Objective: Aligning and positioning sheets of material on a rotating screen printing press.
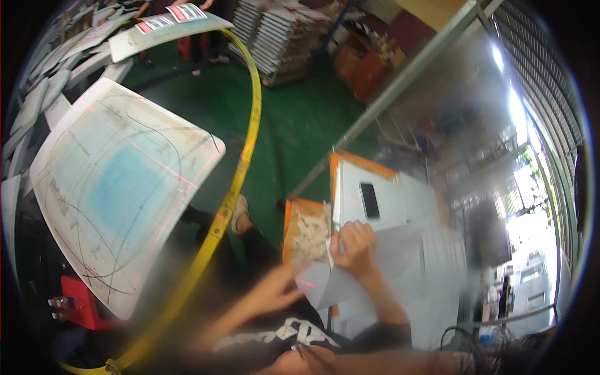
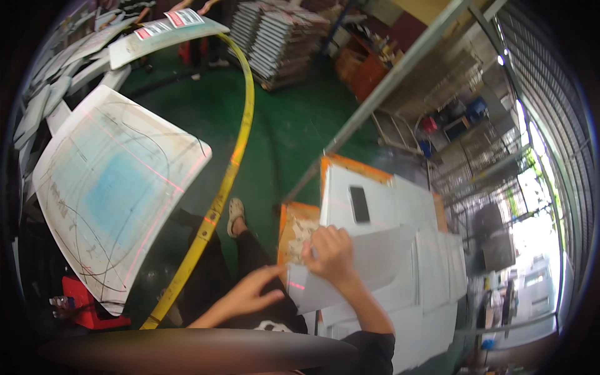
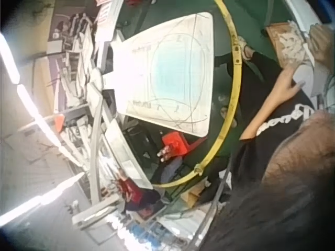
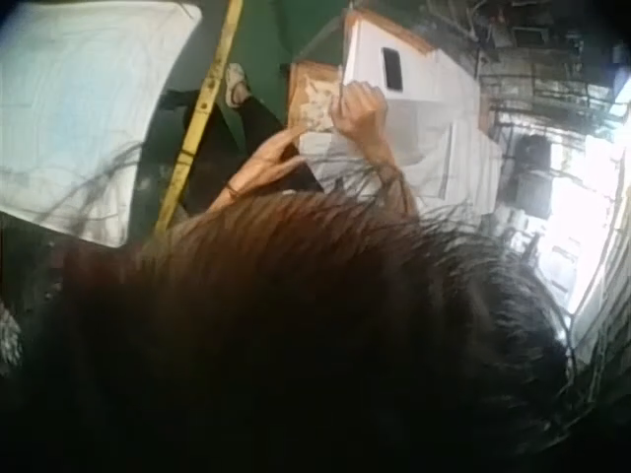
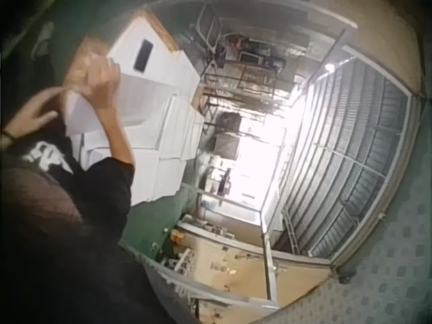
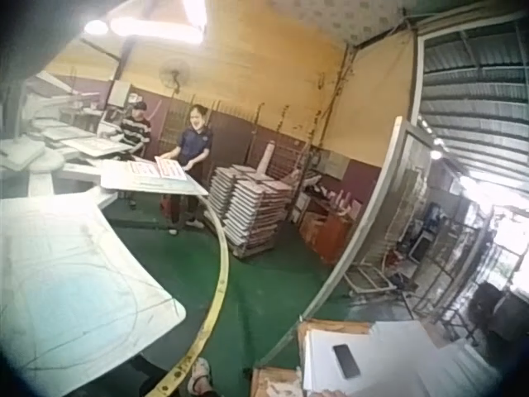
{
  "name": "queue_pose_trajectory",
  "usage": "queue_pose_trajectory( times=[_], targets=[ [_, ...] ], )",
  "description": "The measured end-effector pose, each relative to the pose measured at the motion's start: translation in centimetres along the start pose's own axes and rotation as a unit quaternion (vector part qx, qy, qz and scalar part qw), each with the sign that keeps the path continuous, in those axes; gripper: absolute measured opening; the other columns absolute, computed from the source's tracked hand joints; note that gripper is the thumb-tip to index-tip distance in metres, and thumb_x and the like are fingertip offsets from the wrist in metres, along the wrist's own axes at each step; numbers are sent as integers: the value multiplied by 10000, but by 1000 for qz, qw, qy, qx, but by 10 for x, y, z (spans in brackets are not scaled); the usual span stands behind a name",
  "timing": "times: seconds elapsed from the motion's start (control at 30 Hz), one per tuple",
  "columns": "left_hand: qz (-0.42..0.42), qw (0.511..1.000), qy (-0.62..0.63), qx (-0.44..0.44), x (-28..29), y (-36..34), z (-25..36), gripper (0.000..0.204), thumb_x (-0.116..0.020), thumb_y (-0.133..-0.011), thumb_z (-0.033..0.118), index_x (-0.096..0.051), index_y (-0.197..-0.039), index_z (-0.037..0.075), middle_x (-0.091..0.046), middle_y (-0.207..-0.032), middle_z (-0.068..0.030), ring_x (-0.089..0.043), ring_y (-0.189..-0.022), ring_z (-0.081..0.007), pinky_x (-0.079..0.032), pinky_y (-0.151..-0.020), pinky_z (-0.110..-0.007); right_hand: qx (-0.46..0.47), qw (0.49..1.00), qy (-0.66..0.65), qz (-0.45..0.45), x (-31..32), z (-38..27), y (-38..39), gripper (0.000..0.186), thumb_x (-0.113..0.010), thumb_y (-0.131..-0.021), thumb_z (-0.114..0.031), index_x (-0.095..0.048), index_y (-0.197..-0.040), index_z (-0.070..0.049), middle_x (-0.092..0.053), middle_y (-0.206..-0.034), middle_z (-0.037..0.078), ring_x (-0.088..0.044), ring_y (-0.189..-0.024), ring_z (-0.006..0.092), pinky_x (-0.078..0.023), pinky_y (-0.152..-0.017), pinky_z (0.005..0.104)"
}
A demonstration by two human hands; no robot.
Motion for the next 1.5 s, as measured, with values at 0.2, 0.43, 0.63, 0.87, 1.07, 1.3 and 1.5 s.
queue_pose_trajectory(
  times=[0.2,0.43,0.63,0.87,1.07,1.3,1.5],
  targets=[
    [162,938,284,116,2,25,-10,355,-581,-940,189,-513,-1230,-5,-639,-1061,-113,-587,-944,-173,-463,-841,-312,146,984,-97,20,-17,-91,-104,166,-649,-766,-188,-563,-794,-48,-553,-770,99,-536,-691,281,-389,-622,387],
    [567,754,83,320,128,127,-24,442,-627,-904,149,-454,-1276,-17,-580,-1151,-89,-555,-990,-159,-457,-857,-307,30,983,-103,149,-67,-69,-179,520,-627,-853,-274,-490,-1304,-55,-433,-1362,185,-387,-1280,389,-251,-1077,513],
    [624,769,127,61,207,179,-14,467,-547,-944,145,-379,-1341,-35,-541,-1238,-137,-529,-1102,-201,-421,-954,-327,-161,850,-487,-122,-136,-90,-224,698,-643,-863,-109,-261,-1446,-56,-379,-1422,200,-400,-1306,334,-365,-1046,388],
    [670,693,46,260,254,222,-27,480,-499,-949,70,-340,-1388,-43,-505,-1312,-163,-498,-1189,-225,-376,-1024,-323,-130,687,-667,-257,-250,-105,-248,471,-565,-910,-24,-373,-1339,-12,-538,-1237,107,-520,-1129,168,-406,-979,314],
    [632,683,-239,276,270,223,10,403,-555,-867,-8,-507,-1267,9,-526,-1287,-132,-523,-1176,-250,-420,-967,-325,-144,677,-668,-274,-304,-131,-295,409,-526,-921,-6,-392,-1308,0,-612,-1146,134,-601,-1023,162,-462,-907,275],
    [566,639,-411,319,244,231,5,193,-637,-800,2,-625,-992,-3,-610,-1092,-130,-581,-1010,-311,-457,-862,-372,-152,679,-631,-343,-330,-160,-319,379,-536,-913,-20,-418,-1271,12,-644,-1048,147,-621,-954,161,-471,-850,263],
    [564,634,-394,353,233,222,2,198,-672,-777,15,-632,-969,-11,-592,-1125,-143,-567,-1045,-325,-454,-887,-391,-135,691,-614,-357,-332,-165,-320,406,-540,-910,-30,-412,-1292,22,-649,-1034,161,-621,-935,159,-481,-813,259]
  ],
)
Point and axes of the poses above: each hand's wrist, its own y-axis away from the middle knuckle, its own x-axis out of the back of the hand, z = x × y, the point moved 2 cm from there along -y, towards the middle knuckle
